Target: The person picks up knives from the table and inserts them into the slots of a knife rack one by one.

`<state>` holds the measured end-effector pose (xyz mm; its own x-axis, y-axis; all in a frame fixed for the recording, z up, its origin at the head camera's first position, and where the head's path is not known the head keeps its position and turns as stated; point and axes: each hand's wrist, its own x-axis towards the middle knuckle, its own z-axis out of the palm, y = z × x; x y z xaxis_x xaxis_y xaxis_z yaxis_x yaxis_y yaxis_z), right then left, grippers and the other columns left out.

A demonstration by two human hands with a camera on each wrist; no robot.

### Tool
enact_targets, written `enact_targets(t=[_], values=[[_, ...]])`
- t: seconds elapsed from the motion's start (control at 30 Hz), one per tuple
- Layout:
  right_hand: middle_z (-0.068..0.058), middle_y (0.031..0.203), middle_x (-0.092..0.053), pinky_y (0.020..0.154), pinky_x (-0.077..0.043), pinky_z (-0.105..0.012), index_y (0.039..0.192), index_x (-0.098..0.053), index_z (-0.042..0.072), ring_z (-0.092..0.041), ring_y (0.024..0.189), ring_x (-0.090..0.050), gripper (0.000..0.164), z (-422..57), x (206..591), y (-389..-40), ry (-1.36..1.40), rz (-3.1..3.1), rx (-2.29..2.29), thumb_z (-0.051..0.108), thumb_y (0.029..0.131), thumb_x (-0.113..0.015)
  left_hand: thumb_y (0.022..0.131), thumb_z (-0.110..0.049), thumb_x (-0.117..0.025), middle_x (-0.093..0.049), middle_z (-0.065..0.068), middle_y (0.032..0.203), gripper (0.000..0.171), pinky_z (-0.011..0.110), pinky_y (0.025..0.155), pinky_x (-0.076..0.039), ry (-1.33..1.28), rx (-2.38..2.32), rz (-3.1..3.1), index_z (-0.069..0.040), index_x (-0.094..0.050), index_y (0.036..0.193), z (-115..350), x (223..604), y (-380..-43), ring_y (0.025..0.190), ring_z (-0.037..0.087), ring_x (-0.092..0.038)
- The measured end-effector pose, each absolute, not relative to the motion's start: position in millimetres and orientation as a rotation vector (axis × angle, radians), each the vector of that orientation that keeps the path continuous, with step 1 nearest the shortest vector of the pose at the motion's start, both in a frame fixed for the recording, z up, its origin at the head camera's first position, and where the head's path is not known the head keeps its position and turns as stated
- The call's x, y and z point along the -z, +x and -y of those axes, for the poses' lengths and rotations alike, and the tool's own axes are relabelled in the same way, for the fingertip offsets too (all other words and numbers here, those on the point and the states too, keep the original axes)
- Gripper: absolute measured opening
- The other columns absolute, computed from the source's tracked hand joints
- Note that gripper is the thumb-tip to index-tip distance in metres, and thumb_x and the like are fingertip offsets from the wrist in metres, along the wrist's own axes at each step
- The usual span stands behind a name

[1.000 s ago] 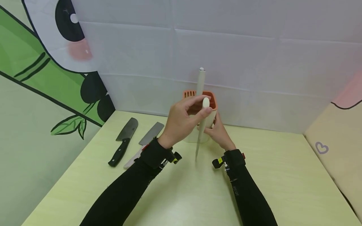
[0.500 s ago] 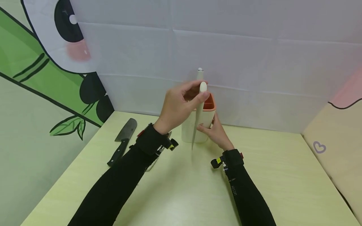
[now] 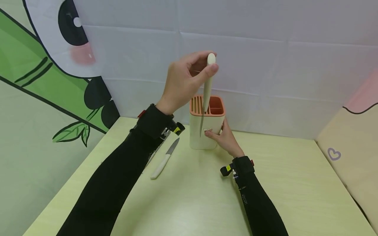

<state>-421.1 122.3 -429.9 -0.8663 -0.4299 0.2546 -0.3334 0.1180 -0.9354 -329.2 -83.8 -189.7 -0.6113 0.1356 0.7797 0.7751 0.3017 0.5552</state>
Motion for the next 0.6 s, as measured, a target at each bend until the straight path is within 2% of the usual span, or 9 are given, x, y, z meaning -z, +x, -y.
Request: enact_targets(t=[0.37,0.6], values=[[0.002,0.158,-0.044,0.119,-0.039,-0.057,0.164,-0.025,0.039,-0.025,0.141,-0.048,0.092,-124.2,431.4,-421.4,-0.819,-2.285,1.889,0.021,0.095,-0.084,0.102,-0.018,-0.074,-0.078,0.007,0.113,0.037,0.024,0.092,-0.057,-0.756,1.279,1.980,-0.003,-0.071,0.136,86.1,147.6,-342.1,0.099,0.010,-0.073],[0.003,0.159,-0.044,0.119,-0.038,-0.058,0.164,-0.025,0.040,-0.025,0.142,-0.047,0.092,-123.6,430.6,-422.1,-0.821,-2.283,1.891,0.022,0.095,-0.083,0.103,-0.020,-0.073,-0.078,0.007,0.115,0.038,0.023,0.092,-0.057,-0.775,1.205,1.967,-0.001,-0.070,0.137,87.4,135.7,-351.8,0.101,0.011,-0.072]])
